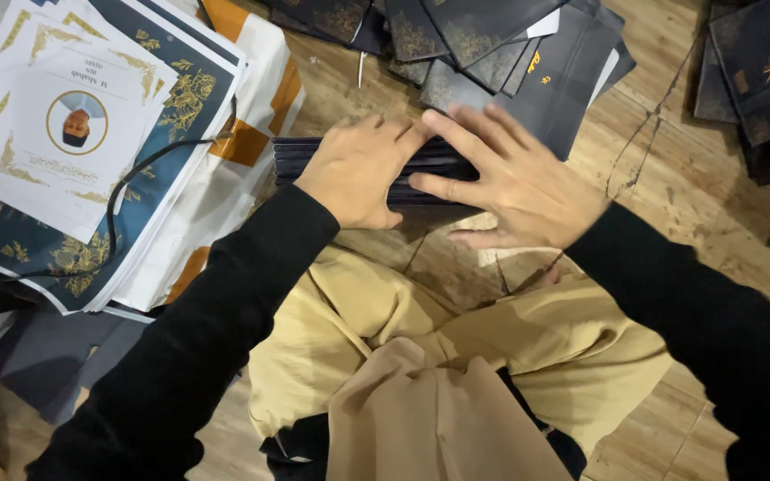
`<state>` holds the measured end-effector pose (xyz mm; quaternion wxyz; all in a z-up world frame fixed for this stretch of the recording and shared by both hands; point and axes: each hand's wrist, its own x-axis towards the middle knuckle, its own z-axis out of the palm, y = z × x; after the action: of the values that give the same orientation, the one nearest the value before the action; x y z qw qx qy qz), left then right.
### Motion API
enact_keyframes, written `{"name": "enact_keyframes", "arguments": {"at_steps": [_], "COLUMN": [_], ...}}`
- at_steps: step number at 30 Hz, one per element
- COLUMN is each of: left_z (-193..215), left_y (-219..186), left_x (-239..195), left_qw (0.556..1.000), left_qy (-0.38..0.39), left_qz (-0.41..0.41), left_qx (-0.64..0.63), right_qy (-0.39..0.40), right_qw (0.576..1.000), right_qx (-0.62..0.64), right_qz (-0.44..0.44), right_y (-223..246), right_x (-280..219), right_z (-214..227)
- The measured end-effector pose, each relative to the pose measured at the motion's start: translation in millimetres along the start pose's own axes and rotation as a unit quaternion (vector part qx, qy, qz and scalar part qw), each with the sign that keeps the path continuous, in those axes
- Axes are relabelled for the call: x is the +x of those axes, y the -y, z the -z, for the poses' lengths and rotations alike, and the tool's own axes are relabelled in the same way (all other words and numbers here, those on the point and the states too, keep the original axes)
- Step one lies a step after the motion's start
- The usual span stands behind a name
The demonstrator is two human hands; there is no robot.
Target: Stacking and aligning black folders on the floor
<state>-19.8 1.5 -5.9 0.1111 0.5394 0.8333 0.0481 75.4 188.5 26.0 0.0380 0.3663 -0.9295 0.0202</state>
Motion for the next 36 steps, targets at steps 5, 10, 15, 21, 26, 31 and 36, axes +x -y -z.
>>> {"name": "enact_keyframes", "arguments": {"at_steps": [5,10,15,21,26,31,36], "left_z": [-7,10,10,7,0,2,8], "left_y": [1,15,31,30,38,44,59], "left_x": [-3,-26,-71,-63,-60,-62,-79], "left_qw": [0.999,0.992,0.981,0.956,0.941,0.930,0.941], "left_qy": [-0.020,-0.065,-0.150,-0.156,-0.155,-0.149,-0.106], "left_qz": [-0.024,-0.069,-0.121,-0.182,-0.214,-0.232,-0.244], "left_qx": [-0.022,-0.087,-0.016,0.168,0.213,0.243,0.210], "right_qy": [-0.091,-0.096,-0.107,-0.117,-0.124,-0.121,-0.122], "right_qw": [0.994,0.995,0.994,0.993,0.991,0.992,0.992], "right_qx": [0.051,0.020,0.010,0.010,0.020,0.018,0.019], "right_qz": [0.020,0.026,0.032,0.033,0.039,0.038,0.032], "right_y": [-3,-8,-8,-8,-7,-5,-1], "right_x": [2,-2,-3,0,1,-1,-4], "right_z": [-27,-35,-38,-37,-35,-35,-36]}}
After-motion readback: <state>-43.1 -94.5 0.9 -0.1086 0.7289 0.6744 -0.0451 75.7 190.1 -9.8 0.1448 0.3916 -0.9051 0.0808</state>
